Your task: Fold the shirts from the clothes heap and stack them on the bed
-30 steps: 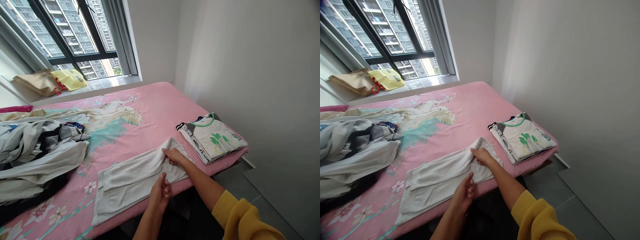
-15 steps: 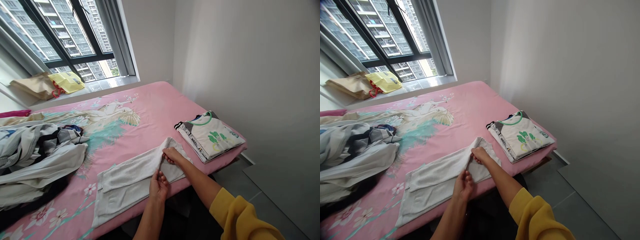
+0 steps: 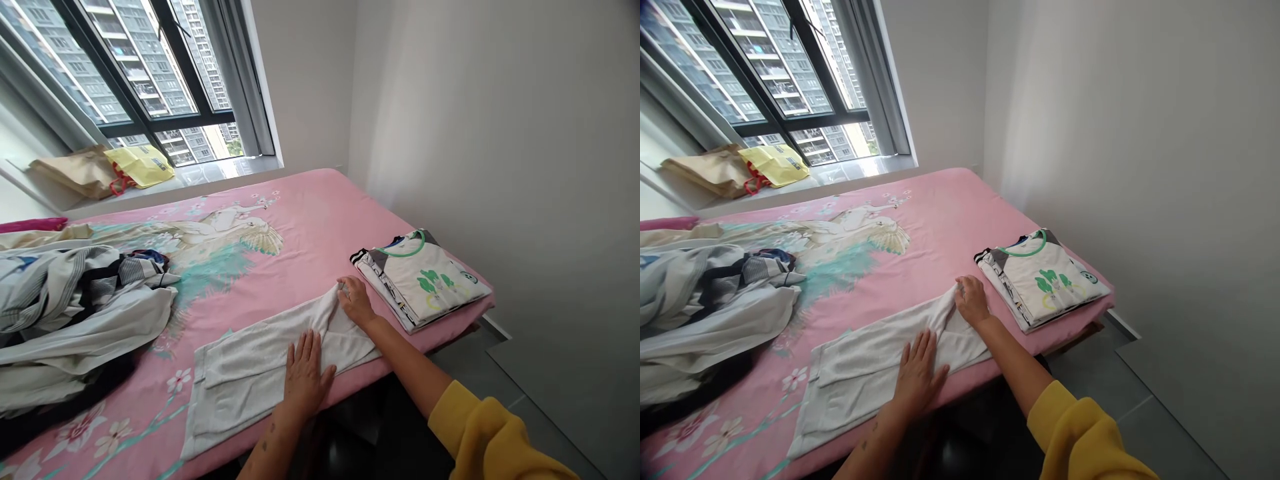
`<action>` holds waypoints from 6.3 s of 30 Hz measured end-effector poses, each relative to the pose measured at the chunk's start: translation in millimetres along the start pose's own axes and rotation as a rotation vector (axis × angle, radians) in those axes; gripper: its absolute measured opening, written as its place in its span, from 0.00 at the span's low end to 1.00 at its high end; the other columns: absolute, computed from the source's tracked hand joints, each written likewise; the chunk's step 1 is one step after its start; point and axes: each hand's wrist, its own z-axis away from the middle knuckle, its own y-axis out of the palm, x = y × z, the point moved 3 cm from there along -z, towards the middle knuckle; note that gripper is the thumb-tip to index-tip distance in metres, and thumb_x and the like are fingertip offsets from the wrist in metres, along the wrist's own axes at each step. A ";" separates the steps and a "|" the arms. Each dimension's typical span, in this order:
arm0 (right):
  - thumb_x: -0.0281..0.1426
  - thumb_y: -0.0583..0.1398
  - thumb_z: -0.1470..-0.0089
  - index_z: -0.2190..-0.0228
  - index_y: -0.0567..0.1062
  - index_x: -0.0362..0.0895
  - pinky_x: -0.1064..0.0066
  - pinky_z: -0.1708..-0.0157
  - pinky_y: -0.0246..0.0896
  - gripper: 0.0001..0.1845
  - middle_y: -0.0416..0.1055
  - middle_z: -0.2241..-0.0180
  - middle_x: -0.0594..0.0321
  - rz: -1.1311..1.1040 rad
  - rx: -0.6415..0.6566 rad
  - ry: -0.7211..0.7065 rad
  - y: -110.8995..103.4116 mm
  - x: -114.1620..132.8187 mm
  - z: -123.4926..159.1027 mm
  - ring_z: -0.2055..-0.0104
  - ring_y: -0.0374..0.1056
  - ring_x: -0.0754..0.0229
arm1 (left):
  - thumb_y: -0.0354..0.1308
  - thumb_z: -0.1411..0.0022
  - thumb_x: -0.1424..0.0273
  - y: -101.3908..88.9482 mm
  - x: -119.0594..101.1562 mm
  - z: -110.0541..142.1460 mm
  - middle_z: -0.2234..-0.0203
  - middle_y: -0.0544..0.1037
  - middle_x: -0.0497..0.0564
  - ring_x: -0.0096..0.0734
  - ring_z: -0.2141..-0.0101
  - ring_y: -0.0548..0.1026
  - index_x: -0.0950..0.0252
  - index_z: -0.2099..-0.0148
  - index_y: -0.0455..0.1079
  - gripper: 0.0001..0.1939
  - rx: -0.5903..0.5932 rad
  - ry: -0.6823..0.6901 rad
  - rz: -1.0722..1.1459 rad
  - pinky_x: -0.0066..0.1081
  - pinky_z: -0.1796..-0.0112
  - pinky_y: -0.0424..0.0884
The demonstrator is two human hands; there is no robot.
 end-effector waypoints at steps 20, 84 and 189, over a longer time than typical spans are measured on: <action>0.19 0.53 0.60 0.62 0.71 0.44 0.63 0.45 0.47 0.20 0.68 0.57 0.58 0.134 0.248 -0.532 3.3 15.2 -0.7 0.48 0.57 0.55 | 0.50 0.39 0.65 -6.6 5.4 -35.6 0.39 0.60 0.57 0.44 0.39 0.54 0.63 0.38 0.57 0.27 -0.044 0.080 0.016 0.50 0.41 0.48; 0.26 0.52 0.47 0.55 0.71 0.45 0.73 0.56 0.59 0.18 0.71 0.58 0.59 0.220 0.510 0.069 -10.7 -16.7 -36.8 0.56 0.67 0.61 | 0.44 0.36 0.59 -5.0 35.5 -22.9 0.36 0.53 0.53 0.46 0.36 0.47 0.55 0.36 0.54 0.27 -0.035 -0.058 -0.262 0.58 0.42 0.37; 0.30 0.46 0.39 0.49 0.68 0.41 0.64 0.39 0.47 0.21 0.65 0.46 0.56 0.227 0.259 -0.313 28.0 41.9 48.0 0.41 0.55 0.61 | 0.41 0.35 0.60 -34.3 82.2 -0.8 0.36 0.53 0.55 0.42 0.37 0.49 0.63 0.37 0.56 0.27 -0.032 -0.198 -0.279 0.54 0.41 0.37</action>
